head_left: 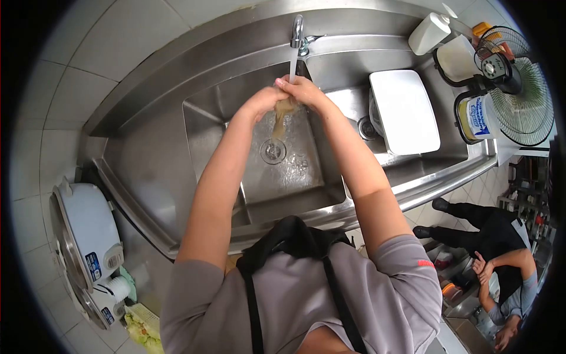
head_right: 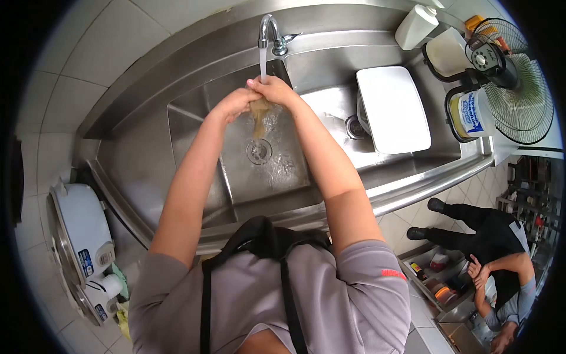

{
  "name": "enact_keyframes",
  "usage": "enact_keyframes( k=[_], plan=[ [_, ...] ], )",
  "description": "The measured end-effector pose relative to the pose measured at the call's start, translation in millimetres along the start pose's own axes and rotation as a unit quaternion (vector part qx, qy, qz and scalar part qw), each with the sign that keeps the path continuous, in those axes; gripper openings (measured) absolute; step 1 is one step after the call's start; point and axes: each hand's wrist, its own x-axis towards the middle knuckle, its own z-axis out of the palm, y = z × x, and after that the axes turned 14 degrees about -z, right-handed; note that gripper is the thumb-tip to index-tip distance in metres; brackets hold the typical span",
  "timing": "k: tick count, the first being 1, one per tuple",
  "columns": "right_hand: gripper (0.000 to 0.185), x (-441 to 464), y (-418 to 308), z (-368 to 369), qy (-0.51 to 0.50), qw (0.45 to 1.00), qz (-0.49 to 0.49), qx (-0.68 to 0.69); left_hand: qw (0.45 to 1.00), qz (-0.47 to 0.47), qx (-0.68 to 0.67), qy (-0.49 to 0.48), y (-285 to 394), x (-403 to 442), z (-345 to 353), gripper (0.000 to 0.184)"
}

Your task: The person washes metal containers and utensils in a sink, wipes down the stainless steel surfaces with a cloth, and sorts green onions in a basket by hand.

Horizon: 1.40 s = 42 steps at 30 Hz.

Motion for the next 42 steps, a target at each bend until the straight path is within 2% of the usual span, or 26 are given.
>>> enact_keyframes(
  k=[2,4,5,8,9,12,13,15,16,17,18,19,20,21,22,24,26,27,28,29,31,33,36,38,40,42],
  plan=[
    [0.045,-9,4,9,0.055,0.99,-0.056,0.115,1.0,0.012,0.013,0.002,17,-7,-2,0.032],
    [0.046,-16,5,16,0.093,0.961,-0.129,0.225,0.995,0.055,-0.089,-0.007,30,-18,-2,0.03],
    [0.046,-18,17,11,0.035,0.972,-0.052,0.225,0.987,0.082,-0.115,-0.073,38,-25,-8,0.028],
    [0.045,-17,40,8,0.081,0.994,-0.017,0.073,0.926,0.156,-0.339,-0.051,42,-30,-8,0.032],
    [0.039,-18,46,12,0.148,0.959,-0.015,0.242,0.907,0.13,-0.4,-0.025,35,-28,-7,0.032],
    [0.032,-18,35,26,0.243,0.804,-0.112,0.531,0.854,0.045,-0.519,0.007,-5,5,10,0.032],
    [0.03,-19,17,37,0.311,0.81,-0.081,0.49,0.859,0.037,-0.511,-0.009,-18,13,25,0.028],
    [0.027,-27,3,63,0.332,0.866,-0.099,0.362,0.858,0.066,-0.502,-0.085,-55,58,30,0.024],
    [0.024,-39,-8,75,0.322,0.897,-0.097,0.286,0.95,0.126,-0.28,-0.06,-72,69,24,0.022],
    [0.024,-53,-16,83,0.291,0.942,-0.092,0.142,0.978,0.199,0.04,0.043,-90,81,18,0.022],
    [0.026,-63,-21,90,0.251,0.964,-0.084,-0.004,0.923,0.268,0.239,0.137,-108,92,12,0.022],
    [0.032,-67,-10,100,0.291,0.934,-0.118,-0.169,0.927,0.279,0.215,0.132,-112,85,21,0.024],
    [0.032,-69,-5,95,0.27,0.94,-0.088,-0.192,0.982,0.184,-0.006,0.043,-111,78,35,0.025],
    [0.032,-70,1,85,0.248,0.943,-0.057,-0.214,0.92,0.006,-0.391,-0.036,-99,61,59,0.028],
    [0.032,-69,8,74,0.226,0.945,-0.026,-0.236,0.882,-0.047,-0.469,-0.026,-95,53,70,0.03],
    [0.029,-60,33,63,0.318,0.928,0.044,-0.191,0.873,-0.064,-0.483,-0.008,-98,43,84,0.032],
    [0.028,-63,43,72,0.345,0.916,-0.064,-0.192,0.896,-0.045,-0.442,-0.007,-96,45,77,0.033],
    [0.027,-75,8,81,0.306,0.929,-0.065,-0.196,0.955,0.064,-0.273,-0.094,-126,77,53,0.033],
    [0.028,-81,4,94,0.276,0.924,-0.11,-0.241,0.96,0.202,-0.123,-0.152,-157,110,29,0.033],
    [0.028,-81,9,91,0.287,0.923,-0.092,-0.239,0.89,0.191,-0.255,-0.324,-140,85,27,0.034],
    [0.027,-76,20,87,0.309,0.921,-0.062,-0.227,0.851,0.099,-0.399,-0.327,-115,52,40,0.038],
    [0.027,-63,30,78,0.332,0.919,-0.037,-0.21,0.912,-0.046,-0.407,0.006,-101,41,58,0.042],
    [0.027,-42,51,54,0.262,0.911,-0.043,-0.314,0.91,-0.137,-0.39,0.013,-78,3,48,0.053],
    [0.026,-31,43,42,0.266,0.94,0.002,-0.214,0.901,-0.097,-0.422,0.018,-76,-3,28,0.039],
    [0.024,-13,43,21,0.117,0.99,0.024,-0.074,0.906,-0.038,-0.414,0.084,-99,27,3,0.032],
    [0.021,-6,7,6,-0.015,0.981,0.16,0.108,0.918,-0.071,-0.371,0.12,-106,44,-12,0.025]
  ],
)
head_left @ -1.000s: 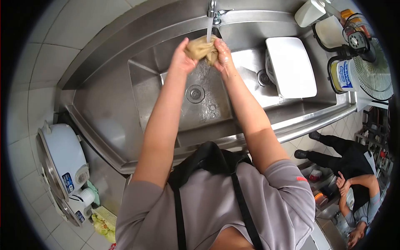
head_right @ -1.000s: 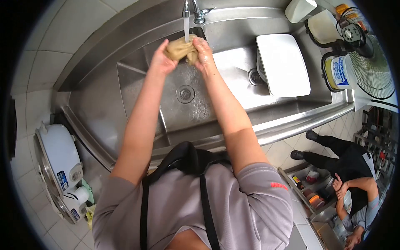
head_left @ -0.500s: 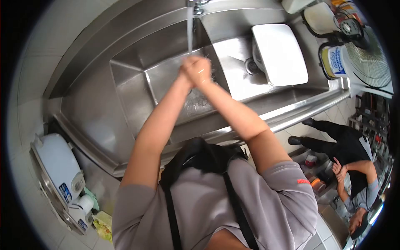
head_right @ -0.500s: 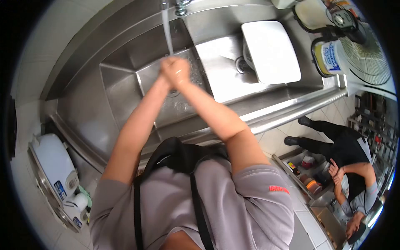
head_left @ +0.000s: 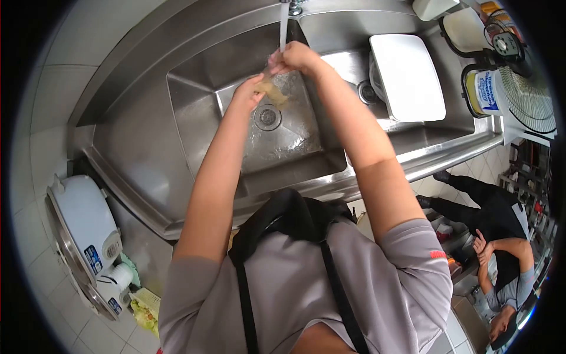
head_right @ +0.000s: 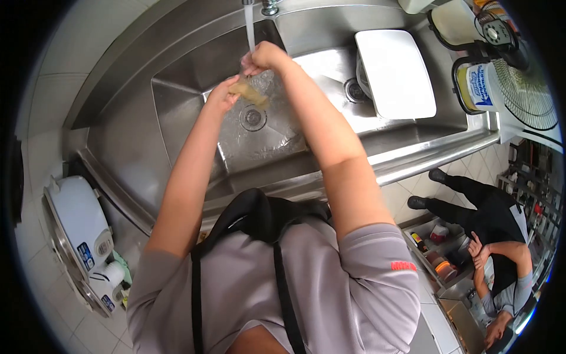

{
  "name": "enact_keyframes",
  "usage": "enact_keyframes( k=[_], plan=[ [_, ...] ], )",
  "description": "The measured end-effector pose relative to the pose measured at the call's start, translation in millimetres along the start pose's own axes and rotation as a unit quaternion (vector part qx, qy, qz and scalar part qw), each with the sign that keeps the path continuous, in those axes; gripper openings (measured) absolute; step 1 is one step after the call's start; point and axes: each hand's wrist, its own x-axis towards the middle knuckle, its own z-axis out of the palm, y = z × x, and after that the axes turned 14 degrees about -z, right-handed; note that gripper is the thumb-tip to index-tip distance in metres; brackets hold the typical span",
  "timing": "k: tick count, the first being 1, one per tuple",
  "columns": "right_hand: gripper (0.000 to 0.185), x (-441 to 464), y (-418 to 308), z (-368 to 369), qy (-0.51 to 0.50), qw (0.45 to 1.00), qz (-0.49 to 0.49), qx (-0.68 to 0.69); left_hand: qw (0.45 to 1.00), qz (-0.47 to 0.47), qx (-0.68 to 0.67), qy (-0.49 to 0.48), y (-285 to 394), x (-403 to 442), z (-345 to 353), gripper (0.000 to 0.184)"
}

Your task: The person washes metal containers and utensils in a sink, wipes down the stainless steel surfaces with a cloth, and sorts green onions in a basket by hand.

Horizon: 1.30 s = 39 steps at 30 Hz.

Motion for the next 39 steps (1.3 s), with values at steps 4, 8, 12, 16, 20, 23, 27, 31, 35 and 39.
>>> enact_keyframes(
  k=[4,8,12,16,20,23,27,31,35,39],
  plan=[
    [0.02,9,-24,-11,-0.07,0.997,0.017,0.037,0.993,0.046,0.096,0.049,-2,2,32,0.022],
    [0.02,5,-35,-12,-0.107,0.99,-0.093,0.01,0.962,0.137,0.222,0.08,21,-15,61,0.021],
    [0.039,11,-9,-2,0.02,0.95,-0.257,-0.177,0.897,0.22,0.382,0.017,51,-47,70,0.021],
    [0.042,12,11,-7,0.115,0.961,-0.217,-0.125,0.89,0.257,0.37,-0.068,68,-68,64,0.019],
    [0.03,-18,-29,-17,0.055,0.98,-0.188,-0.019,0.861,0.295,0.403,-0.096,49,-39,39,0.032],
    [0.023,-19,-40,-24,0.072,0.978,-0.193,0.044,0.868,0.26,0.414,-0.081,29,-27,25,0.036],
    [0.018,-13,-35,-20,0.096,0.951,-0.231,0.182,0.867,0.228,0.442,0.02,14,-26,6,0.037],
    [0.019,-5,-16,-4,0.13,0.938,-0.182,-0.264,0.976,0.163,0.112,-0.091,23,-27,1,0.03],
    [0.015,8,-15,2,0.114,0.991,-0.071,-0.01,0.971,0.18,0.137,-0.081,31,0,23,0.027],
    [0.016,2,-27,-7,0.0,0.996,-0.087,-0.01,0.988,0.126,0.085,0.005,18,-19,71,0.024]
  ],
)
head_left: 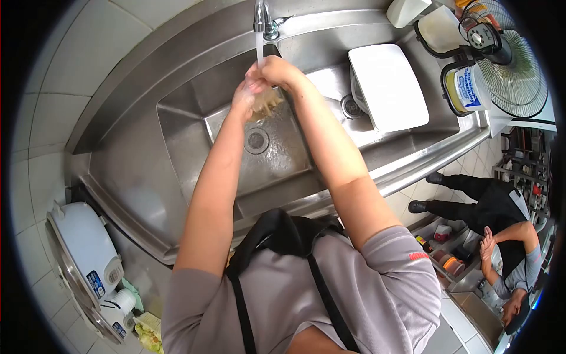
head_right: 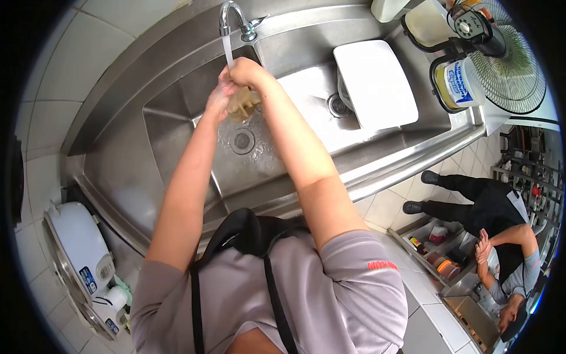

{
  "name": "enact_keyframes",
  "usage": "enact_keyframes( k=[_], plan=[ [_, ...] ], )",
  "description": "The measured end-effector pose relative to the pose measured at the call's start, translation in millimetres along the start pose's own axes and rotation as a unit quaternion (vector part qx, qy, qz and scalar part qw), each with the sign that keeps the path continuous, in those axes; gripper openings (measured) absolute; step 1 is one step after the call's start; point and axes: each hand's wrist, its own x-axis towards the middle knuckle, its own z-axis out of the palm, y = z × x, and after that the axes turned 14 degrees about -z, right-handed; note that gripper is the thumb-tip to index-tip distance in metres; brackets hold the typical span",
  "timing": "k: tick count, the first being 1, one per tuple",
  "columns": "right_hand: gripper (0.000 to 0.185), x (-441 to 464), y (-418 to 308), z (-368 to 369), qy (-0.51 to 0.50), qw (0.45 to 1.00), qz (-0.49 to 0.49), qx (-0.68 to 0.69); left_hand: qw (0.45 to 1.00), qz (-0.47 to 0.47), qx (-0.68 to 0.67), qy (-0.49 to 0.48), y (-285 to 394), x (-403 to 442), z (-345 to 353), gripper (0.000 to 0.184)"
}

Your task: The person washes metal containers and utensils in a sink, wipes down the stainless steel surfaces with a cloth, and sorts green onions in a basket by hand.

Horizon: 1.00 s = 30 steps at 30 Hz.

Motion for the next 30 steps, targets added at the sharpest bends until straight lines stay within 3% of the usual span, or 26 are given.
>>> enact_keyframes(
  k=[1,3,6,9,13,15,16,20,23,25,26,27,28,30],
  plan=[
    [0.018,-4,-4,-8,-0.039,0.999,0.003,0.023,0.999,-0.007,0.013,-0.032,3,2,4,0.023],
    [0.026,-17,-15,-29,-0.088,0.992,-0.028,-0.09,0.995,-0.024,0.039,-0.092,4,8,8,0.022],
    [0.03,-24,-20,-57,-0.027,0.996,-0.024,-0.086,0.989,-0.012,0.132,-0.068,10,7,12,0.021],
    [0.035,-12,-53,-37,0.116,0.976,-0.177,0.055,0.979,-0.049,0.187,-0.06,20,-2,17,0.022],
    [0.021,8,-76,-39,0.032,0.968,-0.185,0.168,0.966,-0.077,0.238,-0.063,23,-2,17,0.022],
    [0.023,17,-71,-57,0.005,0.976,-0.176,0.128,0.954,-0.073,0.28,-0.078,21,-6,18,0.022],
    [0.027,19,-66,-66,0.002,0.969,-0.17,0.18,0.948,-0.069,0.299,-0.088,21,-10,19,0.023],
    [0.04,12,-70,-122,-0.005,0.981,-0.186,0.052,0.923,-0.077,0.359,-0.115,16,-29,12,0.021],
    [0.04,17,-67,-141,-0.047,0.974,-0.162,0.15,0.935,-0.076,0.335,-0.092,9,-45,-2,0.022],
    [0.036,24,-40,-145,-0.034,0.942,-0.225,0.245,0.948,-0.061,0.295,-0.1,3,-54,-13,0.021],
    [0.037,15,-22,-143,0.135,0.967,-0.171,0.129,0.951,-0.064,0.292,-0.083,0,-57,-19,0.021],
    [0.04,5,6,-145,0.236,0.946,-0.223,0.009,0.953,-0.065,0.29,-0.066,-3,-60,-25,0.021],
    [0.039,-6,38,-140,0.384,0.902,-0.196,-0.025,0.954,-0.071,0.287,-0.059,-6,-65,-30,0.02],
    [0.041,-25,117,-136,0.527,0.826,-0.15,-0.133,0.957,-0.082,0.276,-0.041,-15,-67,-41,0.019]
  ],
)
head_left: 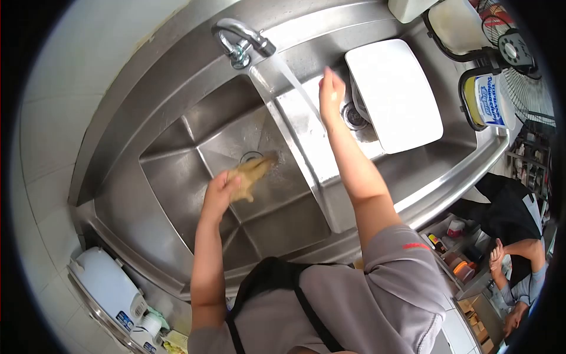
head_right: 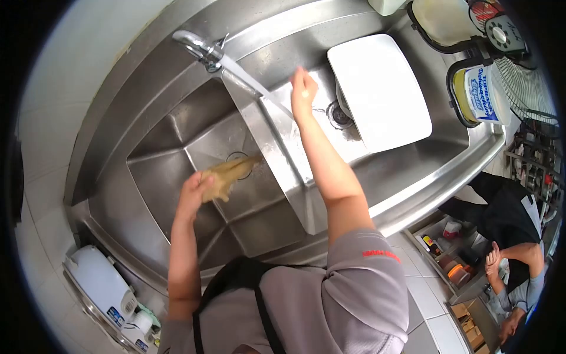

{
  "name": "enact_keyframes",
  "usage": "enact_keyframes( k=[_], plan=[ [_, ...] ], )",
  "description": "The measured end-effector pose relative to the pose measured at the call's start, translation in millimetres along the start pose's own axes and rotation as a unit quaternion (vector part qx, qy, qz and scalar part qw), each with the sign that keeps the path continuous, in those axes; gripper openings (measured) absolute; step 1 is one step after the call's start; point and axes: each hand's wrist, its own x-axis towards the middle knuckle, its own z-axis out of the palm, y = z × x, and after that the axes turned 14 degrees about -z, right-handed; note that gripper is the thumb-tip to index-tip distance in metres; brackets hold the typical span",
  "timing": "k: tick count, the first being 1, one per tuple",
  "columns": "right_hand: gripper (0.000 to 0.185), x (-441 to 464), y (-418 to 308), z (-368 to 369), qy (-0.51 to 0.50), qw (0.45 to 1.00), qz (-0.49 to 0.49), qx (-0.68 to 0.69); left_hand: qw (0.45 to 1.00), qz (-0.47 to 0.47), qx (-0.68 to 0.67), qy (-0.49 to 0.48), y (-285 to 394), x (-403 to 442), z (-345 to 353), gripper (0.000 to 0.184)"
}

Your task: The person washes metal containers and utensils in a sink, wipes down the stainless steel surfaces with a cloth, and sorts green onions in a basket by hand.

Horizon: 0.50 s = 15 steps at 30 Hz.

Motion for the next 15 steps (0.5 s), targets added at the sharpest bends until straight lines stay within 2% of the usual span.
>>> enact_keyframes(
  k=[2,3,4,5,6,7,8,9,11,15],
  plan=[
    [0.034,-40,86,-14,-0.033,0.974,0.165,-0.153,0.999,-0.025,-0.018,0.018,-20,2,-4,0.018],
    [0.034,-62,161,-26,-0.16,0.919,0.146,-0.331,0.999,-0.032,-0.019,0.022,-29,2,-6,0.017],
    [0.035,-76,180,-40,-0.231,0.88,0.138,-0.391,0.999,-0.039,-0.02,0.028,-36,1,-9,0.017],
    [0.034,-89,243,-54,-0.408,0.757,0.088,-0.504,0.998,-0.045,-0.022,0.034,-41,0,-9,0.017],
    [0.034,-93,266,-61,-0.399,0.723,0.151,-0.544,0.997,-0.045,-0.034,0.047,-39,-5,-6,0.016],
    [0.042,-72,209,-65,-0.418,0.677,0.192,-0.574,0.997,-0.045,-0.035,0.054,-44,-4,-9,0.016],
    [0.051,-94,252,-74,-0.269,0.741,0.201,-0.582,0.996,-0.047,-0.037,0.061,-52,-2,-12,0.015],
    [0.054,-97,249,-76,-0.281,0.75,0.235,-0.551,0.996,-0.051,-0.039,0.067,-57,-1,-14,0.015],
    [0.042,-93,234,-83,-0.312,0.732,0.196,-0.573,0.994,-0.065,-0.05,0.071,-58,-3,-15,0.015],
    [0.032,-93,232,-96,-0.272,0.762,0.119,-0.576,0.993,-0.051,-0.071,0.077,-58,6,-12,0.015]
  ],
)
